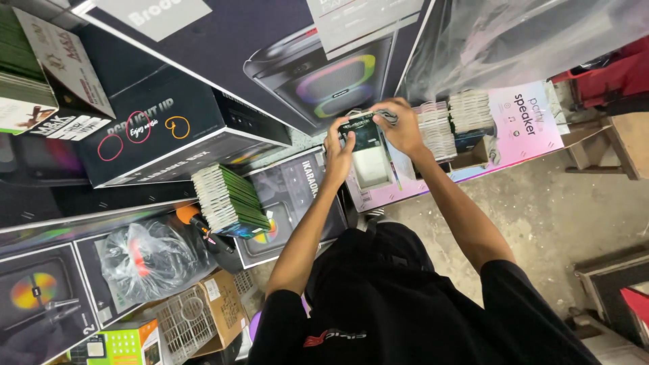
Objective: The person wipes the surface of small rectangular boxes with a grey cloth. They pick up a box, wipe it, and place it back on a shelf among other similar boxes and larger speaker boxes.
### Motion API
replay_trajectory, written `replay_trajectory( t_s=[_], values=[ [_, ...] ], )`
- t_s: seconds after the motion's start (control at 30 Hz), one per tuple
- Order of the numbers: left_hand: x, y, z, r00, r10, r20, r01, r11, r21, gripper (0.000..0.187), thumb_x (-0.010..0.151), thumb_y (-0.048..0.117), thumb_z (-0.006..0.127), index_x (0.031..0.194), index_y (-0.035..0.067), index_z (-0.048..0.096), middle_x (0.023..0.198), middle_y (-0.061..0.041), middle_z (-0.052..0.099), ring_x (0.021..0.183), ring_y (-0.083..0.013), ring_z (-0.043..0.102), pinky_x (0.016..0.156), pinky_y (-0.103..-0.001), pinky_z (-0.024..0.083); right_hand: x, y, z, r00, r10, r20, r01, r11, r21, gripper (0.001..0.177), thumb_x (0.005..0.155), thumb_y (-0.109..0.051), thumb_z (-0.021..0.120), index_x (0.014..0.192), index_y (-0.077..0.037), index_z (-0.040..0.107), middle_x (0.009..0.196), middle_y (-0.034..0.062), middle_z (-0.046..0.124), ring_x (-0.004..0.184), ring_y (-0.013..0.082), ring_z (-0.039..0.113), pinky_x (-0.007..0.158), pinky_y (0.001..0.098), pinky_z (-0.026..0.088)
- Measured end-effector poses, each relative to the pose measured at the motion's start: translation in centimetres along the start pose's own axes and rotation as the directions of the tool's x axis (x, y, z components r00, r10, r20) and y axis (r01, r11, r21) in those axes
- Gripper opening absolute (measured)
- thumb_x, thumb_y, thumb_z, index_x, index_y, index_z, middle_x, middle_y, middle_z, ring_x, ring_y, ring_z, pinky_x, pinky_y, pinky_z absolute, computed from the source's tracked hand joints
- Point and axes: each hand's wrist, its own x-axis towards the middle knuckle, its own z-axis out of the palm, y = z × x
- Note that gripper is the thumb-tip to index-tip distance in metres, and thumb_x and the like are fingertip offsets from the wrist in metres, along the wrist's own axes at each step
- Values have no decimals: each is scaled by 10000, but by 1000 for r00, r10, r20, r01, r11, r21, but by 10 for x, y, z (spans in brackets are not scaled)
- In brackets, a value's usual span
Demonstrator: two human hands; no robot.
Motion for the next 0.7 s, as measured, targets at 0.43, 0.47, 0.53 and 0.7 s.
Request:
replay_trajectory(
  t_s=[0.43,0.47,0.53,0.7],
  values=[
    [10,-85,36,989,-122,89,106,980,168,460,1020,379,568,1453,286,443,1750,-106,181,1551,-491,135,1243,-597,156,-17,49,40,998,16,-68,-20,998,-59,266,844,22,794,1077,-99,747,1118,139,647,1052,337,661,931,399,532],
    [11,-86,38,974,-210,81,196,968,156,479,1012,384,571,1457,305,414,1748,-107,105,1528,-540,83,1197,-657,159,-17,48,43,996,21,-87,-27,998,-60,284,843,30,792,1090,-100,740,1121,142,643,1050,340,663,925,395,537],
    [12,-76,39,952,-296,77,283,948,142,500,1003,390,574,1462,326,386,1746,-108,30,1505,-590,30,1151,-718,163,-18,41,42,994,28,-107,-35,997,-63,302,842,37,791,1104,-101,734,1124,145,638,1048,343,665,919,392,541],
    [5,-49,26,838,-526,142,475,833,285,545,998,350,562,1507,396,374,1722,-152,-24,1523,-539,-5,1105,-744,181,-19,19,32,955,103,-277,-105,994,8,394,879,-22,795,1248,-47,656,1160,142,635,1054,303,664,931,356,536]
  ],
)
